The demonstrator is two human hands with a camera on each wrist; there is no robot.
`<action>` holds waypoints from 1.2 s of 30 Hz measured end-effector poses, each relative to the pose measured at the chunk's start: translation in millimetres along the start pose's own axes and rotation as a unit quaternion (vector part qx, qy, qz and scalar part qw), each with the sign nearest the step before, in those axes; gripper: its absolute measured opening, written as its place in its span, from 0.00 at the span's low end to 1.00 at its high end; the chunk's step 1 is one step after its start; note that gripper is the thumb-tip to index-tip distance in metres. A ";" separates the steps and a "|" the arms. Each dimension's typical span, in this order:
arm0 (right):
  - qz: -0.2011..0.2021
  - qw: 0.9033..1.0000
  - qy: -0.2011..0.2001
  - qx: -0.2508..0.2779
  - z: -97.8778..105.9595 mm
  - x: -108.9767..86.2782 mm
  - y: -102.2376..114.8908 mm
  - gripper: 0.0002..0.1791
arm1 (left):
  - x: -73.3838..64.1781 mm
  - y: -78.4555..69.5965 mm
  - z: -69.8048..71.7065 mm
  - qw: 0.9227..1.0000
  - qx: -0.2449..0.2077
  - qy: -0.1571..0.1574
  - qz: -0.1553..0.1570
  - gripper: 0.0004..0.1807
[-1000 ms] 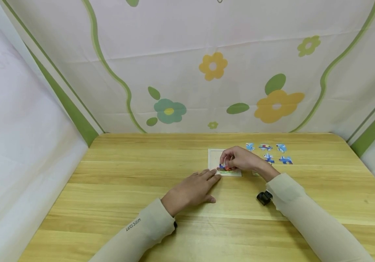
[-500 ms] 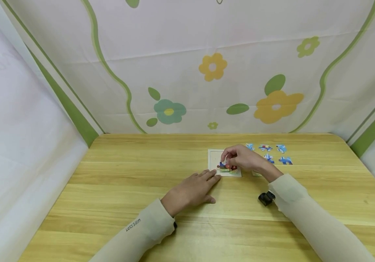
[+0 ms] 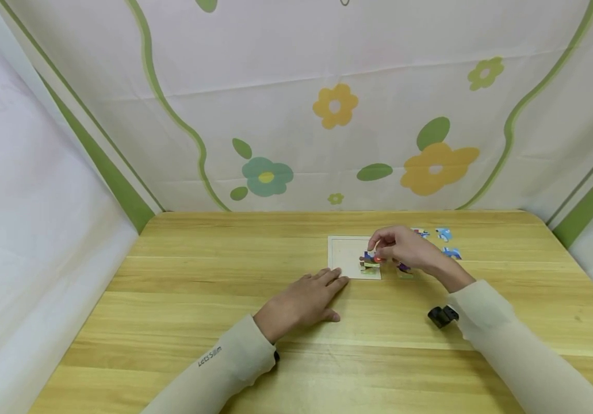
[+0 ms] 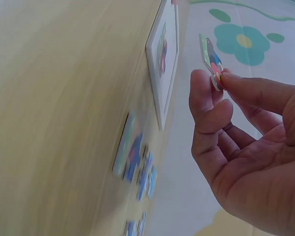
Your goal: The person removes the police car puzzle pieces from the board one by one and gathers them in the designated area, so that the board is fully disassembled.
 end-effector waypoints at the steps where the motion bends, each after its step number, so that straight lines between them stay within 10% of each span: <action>1: -0.002 1.000 -0.003 0.001 2.8 -2.1 -1.4 0.08 | -0.4 -0.1 0.2 1.000 0.000 0.000 0.000 0.43; 36: -0.120 0.992 -0.026 0.011 70.8 -53.4 -83.0 0.14 | -4.4 -2.1 1.9 1.000 0.015 -0.005 -0.010 0.42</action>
Point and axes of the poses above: each hand's wrist, its own x-axis towards the middle knuckle, its own z-axis out of the back of the hand, y = z × x, the point moved 9 cm from there along x, towards the middle knuckle, and after that the axes turned 10 degrees about -y, right-handed, at the moved point
